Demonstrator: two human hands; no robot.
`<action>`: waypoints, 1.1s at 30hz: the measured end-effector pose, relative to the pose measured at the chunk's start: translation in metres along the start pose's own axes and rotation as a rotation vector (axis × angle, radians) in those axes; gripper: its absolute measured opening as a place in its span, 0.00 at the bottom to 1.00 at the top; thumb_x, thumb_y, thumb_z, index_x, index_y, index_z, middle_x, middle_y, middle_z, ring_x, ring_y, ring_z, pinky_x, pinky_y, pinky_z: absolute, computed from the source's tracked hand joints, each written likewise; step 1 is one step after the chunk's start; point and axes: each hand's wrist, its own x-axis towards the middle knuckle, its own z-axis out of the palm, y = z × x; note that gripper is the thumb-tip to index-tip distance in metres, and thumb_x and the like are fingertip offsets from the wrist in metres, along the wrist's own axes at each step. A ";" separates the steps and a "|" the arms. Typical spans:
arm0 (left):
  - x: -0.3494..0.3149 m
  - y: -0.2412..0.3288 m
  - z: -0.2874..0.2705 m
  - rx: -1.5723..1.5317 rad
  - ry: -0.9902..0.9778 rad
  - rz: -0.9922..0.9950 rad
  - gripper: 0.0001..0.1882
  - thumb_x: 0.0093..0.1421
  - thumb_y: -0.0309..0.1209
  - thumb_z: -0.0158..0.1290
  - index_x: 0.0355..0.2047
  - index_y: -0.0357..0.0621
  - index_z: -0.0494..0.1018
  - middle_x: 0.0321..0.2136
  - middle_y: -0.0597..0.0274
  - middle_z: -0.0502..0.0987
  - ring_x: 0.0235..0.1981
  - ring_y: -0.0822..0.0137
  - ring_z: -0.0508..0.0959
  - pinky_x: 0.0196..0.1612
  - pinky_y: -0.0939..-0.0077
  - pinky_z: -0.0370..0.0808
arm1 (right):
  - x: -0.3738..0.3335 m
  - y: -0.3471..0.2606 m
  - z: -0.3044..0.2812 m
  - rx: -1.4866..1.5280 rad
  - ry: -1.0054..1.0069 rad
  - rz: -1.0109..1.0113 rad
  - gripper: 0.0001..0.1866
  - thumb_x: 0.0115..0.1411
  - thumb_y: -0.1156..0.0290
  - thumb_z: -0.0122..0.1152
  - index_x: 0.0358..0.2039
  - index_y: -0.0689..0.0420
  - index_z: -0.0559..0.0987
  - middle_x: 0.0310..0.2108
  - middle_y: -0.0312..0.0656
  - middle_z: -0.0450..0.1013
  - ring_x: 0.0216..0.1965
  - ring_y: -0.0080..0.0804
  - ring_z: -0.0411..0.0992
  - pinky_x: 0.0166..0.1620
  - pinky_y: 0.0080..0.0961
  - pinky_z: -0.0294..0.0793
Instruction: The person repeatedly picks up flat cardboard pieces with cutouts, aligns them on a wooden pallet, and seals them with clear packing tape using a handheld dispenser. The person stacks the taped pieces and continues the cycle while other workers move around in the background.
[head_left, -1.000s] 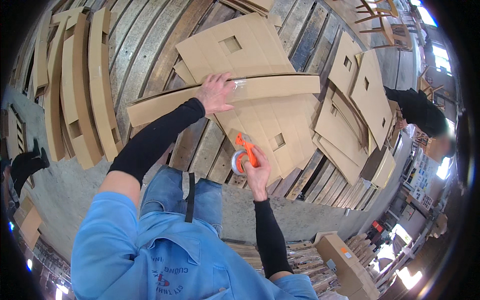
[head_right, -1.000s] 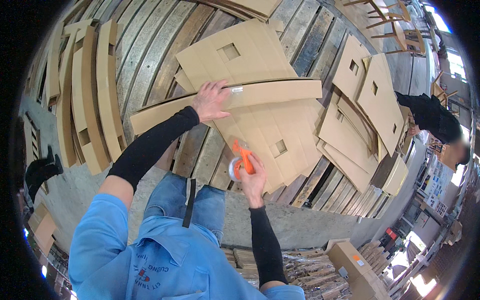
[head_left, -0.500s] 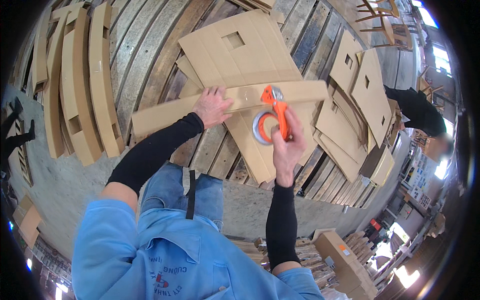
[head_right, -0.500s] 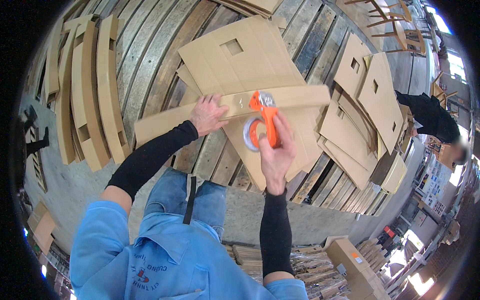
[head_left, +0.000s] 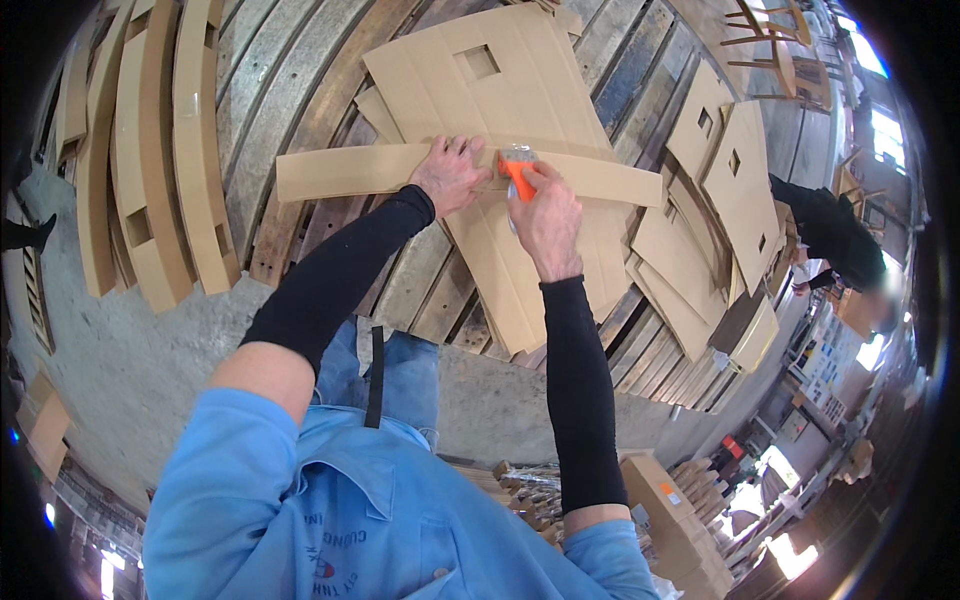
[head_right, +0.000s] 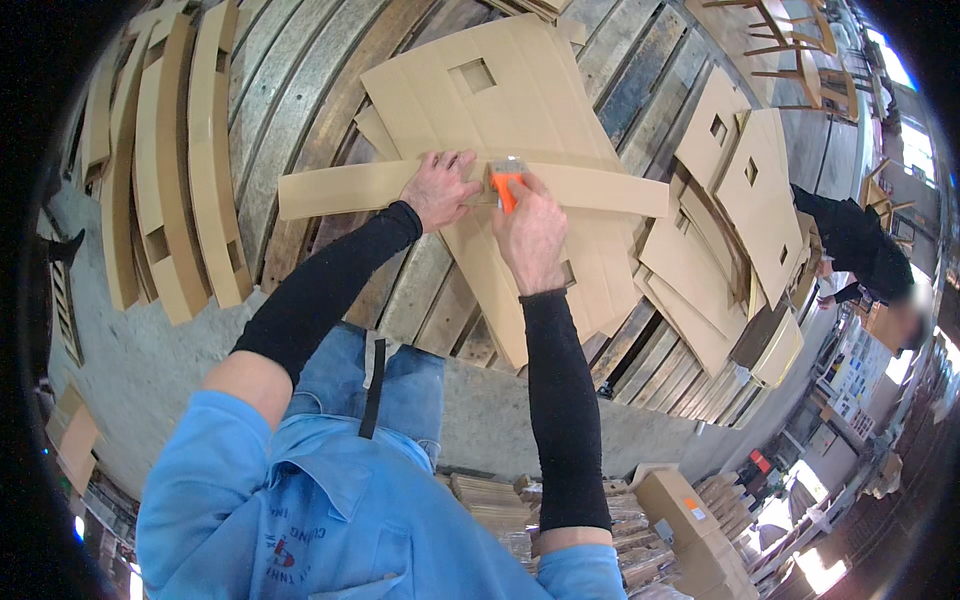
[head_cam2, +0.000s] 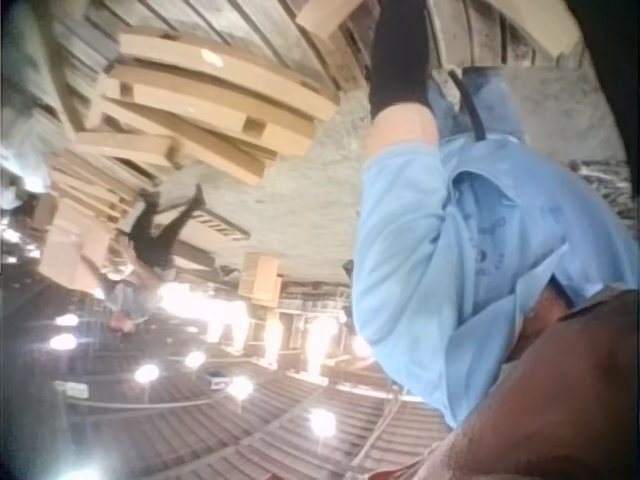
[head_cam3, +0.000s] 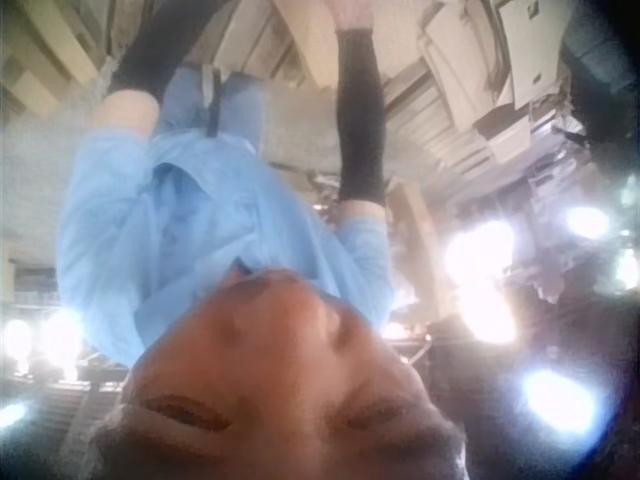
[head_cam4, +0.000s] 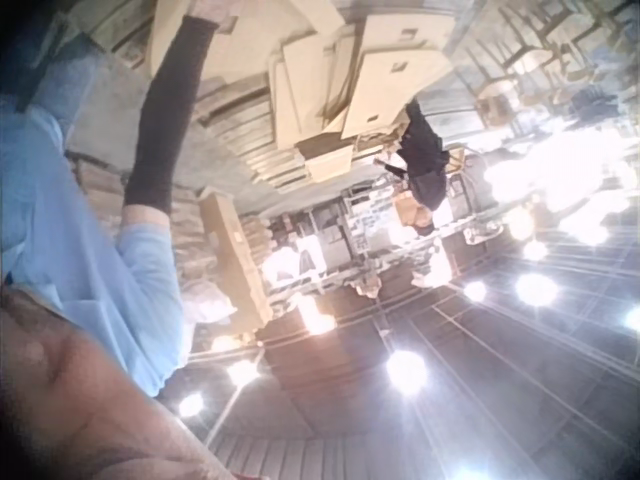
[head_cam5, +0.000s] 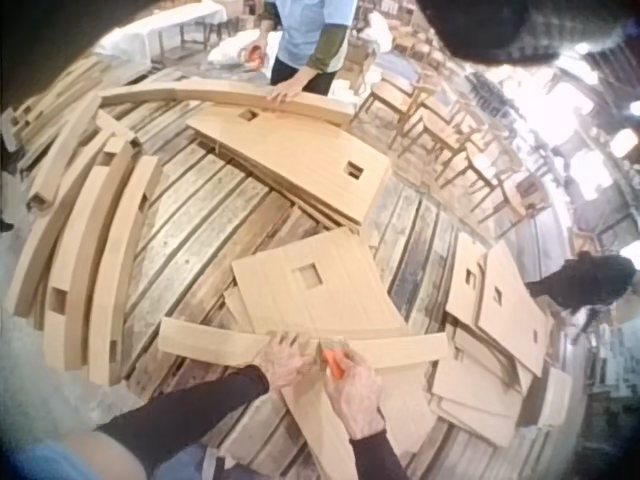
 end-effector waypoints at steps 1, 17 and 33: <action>0.000 -0.001 0.000 -0.008 -0.007 -0.005 0.19 0.55 0.49 0.63 0.44 0.58 0.80 0.57 0.52 0.67 0.56 0.52 0.70 0.52 0.51 0.68 | -0.007 -0.001 -0.002 -0.013 -0.042 0.015 0.22 0.52 0.67 0.68 0.49 0.58 0.84 0.57 0.46 0.77 0.52 0.49 0.79 0.53 0.41 0.80; 0.016 -0.044 0.002 -0.330 -0.059 -0.038 0.32 0.54 0.52 0.64 0.52 0.43 0.78 0.59 0.47 0.74 0.59 0.50 0.74 0.58 0.52 0.72 | -0.048 0.010 0.034 0.095 0.212 -0.040 0.24 0.48 0.72 0.70 0.49 0.56 0.84 0.61 0.43 0.74 0.45 0.48 0.79 0.49 0.41 0.79; 0.051 -0.058 -0.036 -0.566 -0.618 -0.158 0.33 0.57 0.57 0.62 0.51 0.43 0.79 0.56 0.48 0.77 0.55 0.49 0.78 0.57 0.55 0.75 | -0.081 0.033 0.037 0.178 0.263 -0.040 0.23 0.50 0.70 0.72 0.49 0.55 0.85 0.61 0.45 0.75 0.48 0.47 0.79 0.51 0.40 0.79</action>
